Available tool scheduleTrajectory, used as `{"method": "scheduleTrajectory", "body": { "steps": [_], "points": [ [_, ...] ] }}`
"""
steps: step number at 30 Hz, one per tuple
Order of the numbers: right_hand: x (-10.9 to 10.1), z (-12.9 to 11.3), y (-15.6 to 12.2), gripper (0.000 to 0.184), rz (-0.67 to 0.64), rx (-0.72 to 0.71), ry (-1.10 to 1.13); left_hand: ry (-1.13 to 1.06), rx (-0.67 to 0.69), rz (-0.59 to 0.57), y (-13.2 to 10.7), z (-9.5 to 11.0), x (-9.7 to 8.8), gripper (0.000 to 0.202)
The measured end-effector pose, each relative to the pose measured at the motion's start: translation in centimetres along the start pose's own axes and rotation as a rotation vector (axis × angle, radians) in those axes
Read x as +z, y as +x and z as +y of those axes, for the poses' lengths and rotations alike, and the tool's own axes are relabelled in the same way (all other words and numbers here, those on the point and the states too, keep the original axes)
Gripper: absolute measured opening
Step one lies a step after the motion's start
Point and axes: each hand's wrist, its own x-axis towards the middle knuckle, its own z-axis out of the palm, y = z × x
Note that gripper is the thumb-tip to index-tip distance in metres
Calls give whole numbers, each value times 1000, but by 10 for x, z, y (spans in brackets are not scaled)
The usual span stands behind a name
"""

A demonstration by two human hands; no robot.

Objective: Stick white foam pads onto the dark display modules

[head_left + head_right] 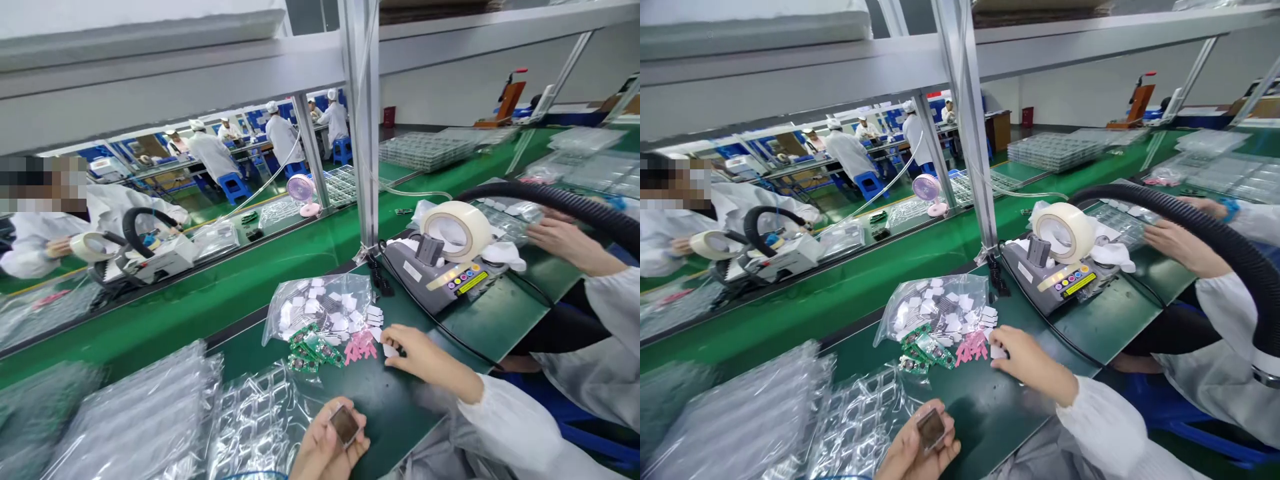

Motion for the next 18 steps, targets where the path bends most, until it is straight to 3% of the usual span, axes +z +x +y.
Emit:
{"method": "scheduleTrajectory", "body": {
  "steps": [4, 7, 10, 14, 18],
  "points": [
    [-18, -31, -27, 25, -85, -257, 199, -65, 20, -165, 1, -2, 11, 33],
    [-24, -46, -38, 20, -50, -394, 299, -83, 7, -288, 0, -1, 21, 34],
    [-26, -51, -40, 22, -25, -409, 291, -71, -19, -366, -3, 2, 25, 32],
    [-33, -58, -36, 29, -216, -445, 263, -45, -43, -407, -4, 2, 22, 29],
    [-42, -68, -31, 32, -312, -360, 220, -39, -73, -389, -3, -2, 18, 34]
  ]
}}
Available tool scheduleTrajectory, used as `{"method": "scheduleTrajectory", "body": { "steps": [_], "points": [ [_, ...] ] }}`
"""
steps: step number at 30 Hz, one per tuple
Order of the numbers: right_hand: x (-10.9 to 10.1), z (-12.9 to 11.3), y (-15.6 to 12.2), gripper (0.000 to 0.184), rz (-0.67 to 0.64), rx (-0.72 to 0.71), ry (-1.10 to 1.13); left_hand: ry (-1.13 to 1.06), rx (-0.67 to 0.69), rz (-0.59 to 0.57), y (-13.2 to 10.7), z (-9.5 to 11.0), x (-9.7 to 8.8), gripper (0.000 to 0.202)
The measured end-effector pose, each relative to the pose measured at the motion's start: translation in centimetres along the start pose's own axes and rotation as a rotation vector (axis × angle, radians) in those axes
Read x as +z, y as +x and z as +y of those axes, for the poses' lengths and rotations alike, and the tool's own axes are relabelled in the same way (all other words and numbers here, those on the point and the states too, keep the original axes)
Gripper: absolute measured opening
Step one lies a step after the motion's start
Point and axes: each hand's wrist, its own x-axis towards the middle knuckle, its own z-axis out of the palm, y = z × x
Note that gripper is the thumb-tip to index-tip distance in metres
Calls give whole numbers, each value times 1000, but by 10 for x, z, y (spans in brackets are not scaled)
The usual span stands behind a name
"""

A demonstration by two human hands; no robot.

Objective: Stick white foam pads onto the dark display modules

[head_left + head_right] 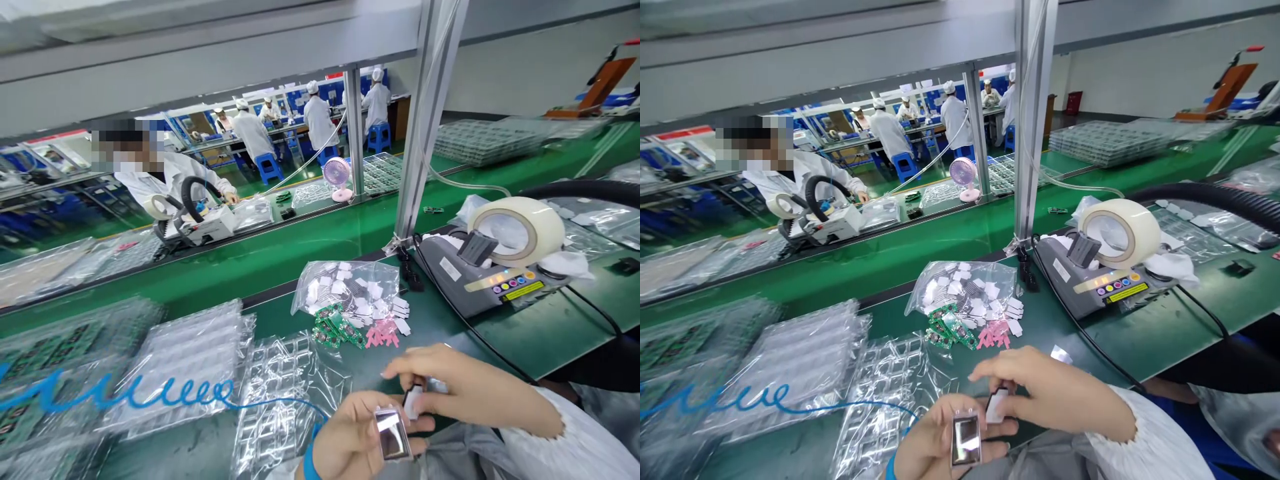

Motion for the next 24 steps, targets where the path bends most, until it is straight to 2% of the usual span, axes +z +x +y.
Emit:
{"method": "scheduleTrajectory", "body": {
  "steps": [2, 5, 8, 10, 14, 17, 21, 24],
  "points": [
    [-2, -1, 4, 24, -4, 9, 3, 1, -5, 12, 1, -2, 0, 35],
    [0, 4, 9, 9, 6, -71, 20, 22, 17, 56, 2, -2, 2, 34],
    [10, 14, 11, 14, 92, -137, 55, 21, 41, 105, 4, -3, 4, 37],
    [22, 21, 10, 16, 227, -169, 14, 13, 74, 131, 6, -4, 4, 39],
    [49, 30, 2, 22, 581, -255, -174, 15, 161, 196, 10, -10, 5, 37],
    [63, 32, -6, 25, 746, -254, -254, 4, 165, 208, 13, -14, 6, 34],
    [65, 33, -12, 13, 756, -163, -182, 13, 120, 218, 14, -18, 6, 35],
    [62, 31, -12, 14, 703, -84, -133, 52, 78, 216, 14, -18, 6, 35]
  ]
}}
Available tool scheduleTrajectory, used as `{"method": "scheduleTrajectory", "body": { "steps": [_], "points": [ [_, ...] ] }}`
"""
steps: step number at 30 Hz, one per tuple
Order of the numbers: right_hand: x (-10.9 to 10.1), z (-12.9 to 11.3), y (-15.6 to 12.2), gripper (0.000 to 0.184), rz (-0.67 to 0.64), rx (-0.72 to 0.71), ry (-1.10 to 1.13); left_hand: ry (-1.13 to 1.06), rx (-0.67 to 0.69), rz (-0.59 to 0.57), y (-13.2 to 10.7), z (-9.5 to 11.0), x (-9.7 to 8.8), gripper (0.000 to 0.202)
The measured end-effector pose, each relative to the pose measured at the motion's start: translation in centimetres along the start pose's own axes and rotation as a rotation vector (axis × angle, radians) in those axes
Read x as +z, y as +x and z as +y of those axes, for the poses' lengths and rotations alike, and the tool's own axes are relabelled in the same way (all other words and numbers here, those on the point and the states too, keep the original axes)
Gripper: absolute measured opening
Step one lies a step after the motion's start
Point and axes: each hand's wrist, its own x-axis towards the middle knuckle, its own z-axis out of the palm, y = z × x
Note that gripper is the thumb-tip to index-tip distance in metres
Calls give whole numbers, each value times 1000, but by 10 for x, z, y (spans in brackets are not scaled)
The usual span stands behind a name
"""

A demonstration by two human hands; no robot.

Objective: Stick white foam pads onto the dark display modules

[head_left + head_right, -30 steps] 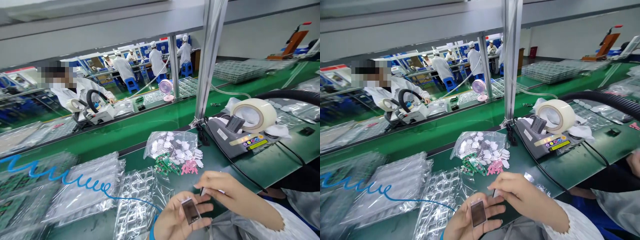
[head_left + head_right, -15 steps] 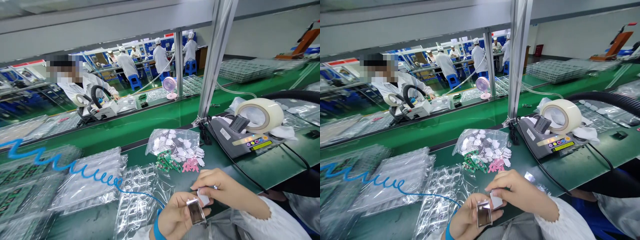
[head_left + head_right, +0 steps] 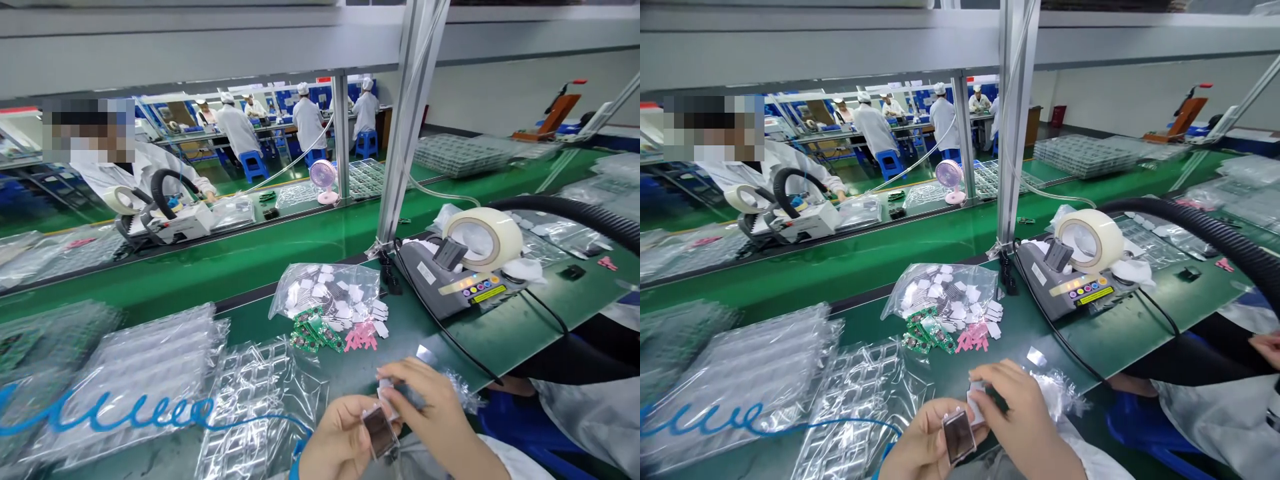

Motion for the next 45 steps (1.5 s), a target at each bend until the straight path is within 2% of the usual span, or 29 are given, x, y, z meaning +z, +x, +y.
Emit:
{"method": "scheduleTrajectory", "body": {
  "steps": [2, 6, 10, 15, 20, 30, 36, 40, 42, 45],
  "points": [
    [-1, -1, 2, 19, -44, 16, 37, 17, -16, 0, -1, 2, 0, 33],
    [-2, -3, 4, 15, -120, 90, 189, 37, -28, -40, -4, 6, 3, 33],
    [0, -2, 3, 12, -68, 194, 147, 43, 5, -8, -4, 7, 5, 33],
    [1, -3, -3, 14, 62, 41, 40, 51, 36, -30, -2, 6, 5, 31],
    [0, -5, -5, 18, 31, 63, 51, 92, 58, -85, -1, 4, 3, 34],
    [12, -1, -6, 18, 188, -96, 8, 135, 125, 16, 0, -1, 6, 33],
    [16, -2, -6, 12, 77, 58, 13, 108, 115, 9, 2, -4, 5, 32],
    [14, -5, -15, 15, 89, 72, -5, -1, 107, -1, 5, -4, 1, 30],
    [6, 2, -24, 17, 119, 104, -48, -44, 121, 19, 5, -2, -3, 31],
    [-8, 30, -35, 24, 55, 201, -254, -47, 132, 60, 3, 6, -9, 34]
  ]
}}
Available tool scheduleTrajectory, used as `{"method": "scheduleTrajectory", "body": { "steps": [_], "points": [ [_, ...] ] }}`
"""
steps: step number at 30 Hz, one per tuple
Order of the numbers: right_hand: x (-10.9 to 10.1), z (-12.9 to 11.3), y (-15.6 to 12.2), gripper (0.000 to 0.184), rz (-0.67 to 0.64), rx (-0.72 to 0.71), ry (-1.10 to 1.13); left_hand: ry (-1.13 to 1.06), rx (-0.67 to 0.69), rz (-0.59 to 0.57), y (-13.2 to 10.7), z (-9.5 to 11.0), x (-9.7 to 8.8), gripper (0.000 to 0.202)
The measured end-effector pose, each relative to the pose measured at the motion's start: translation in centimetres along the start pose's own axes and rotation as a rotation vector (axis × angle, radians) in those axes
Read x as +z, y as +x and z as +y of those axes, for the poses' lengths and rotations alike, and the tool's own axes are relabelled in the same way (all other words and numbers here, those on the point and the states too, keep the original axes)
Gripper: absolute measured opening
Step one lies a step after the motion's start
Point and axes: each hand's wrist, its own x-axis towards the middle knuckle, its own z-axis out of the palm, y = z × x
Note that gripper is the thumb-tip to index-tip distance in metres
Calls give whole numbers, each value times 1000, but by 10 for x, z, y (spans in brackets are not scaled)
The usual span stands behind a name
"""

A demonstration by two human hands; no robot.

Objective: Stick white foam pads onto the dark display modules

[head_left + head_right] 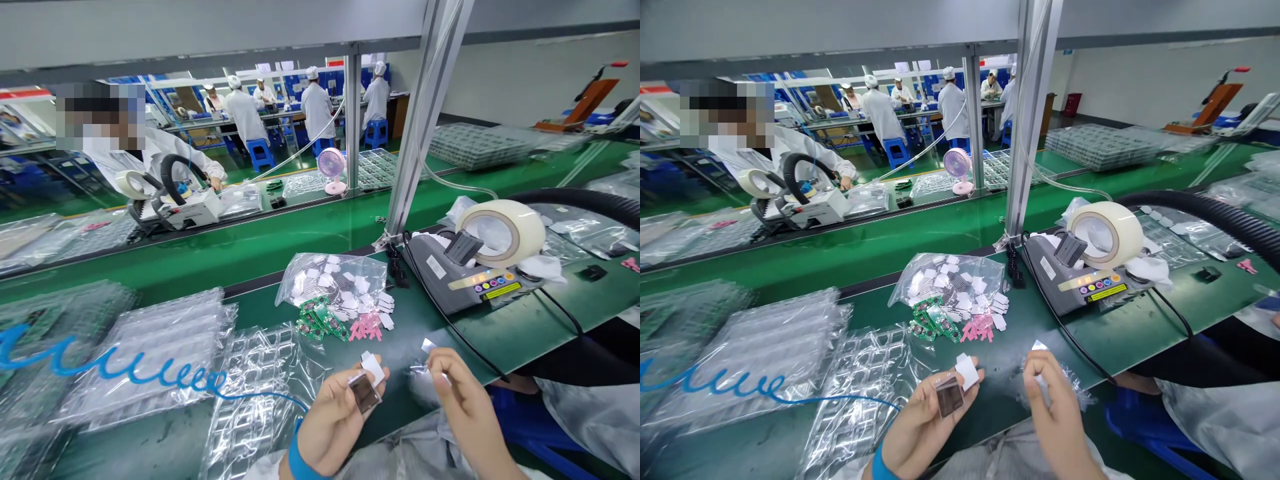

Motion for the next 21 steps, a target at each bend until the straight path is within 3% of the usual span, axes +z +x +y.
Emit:
{"method": "scheduleTrajectory", "body": {
  "steps": [3, 5, 11, 15, 21],
  "points": [
    [0, 34, 2, 24, -81, 20, -189, 45, -11, -2, -3, 8, -2, 35],
    [3, 43, 8, 17, -101, 20, -256, 78, -35, -15, -4, 11, -2, 36],
    [36, 14, 52, 14, -289, -83, -318, 104, -103, -56, -11, 10, -1, 39],
    [64, 4, 78, 10, -354, -58, -385, 109, -104, -67, -18, 11, 3, 37],
    [77, 3, 74, 15, -400, -73, -378, 92, -101, -123, -24, 18, 7, 35]
  ]
}}
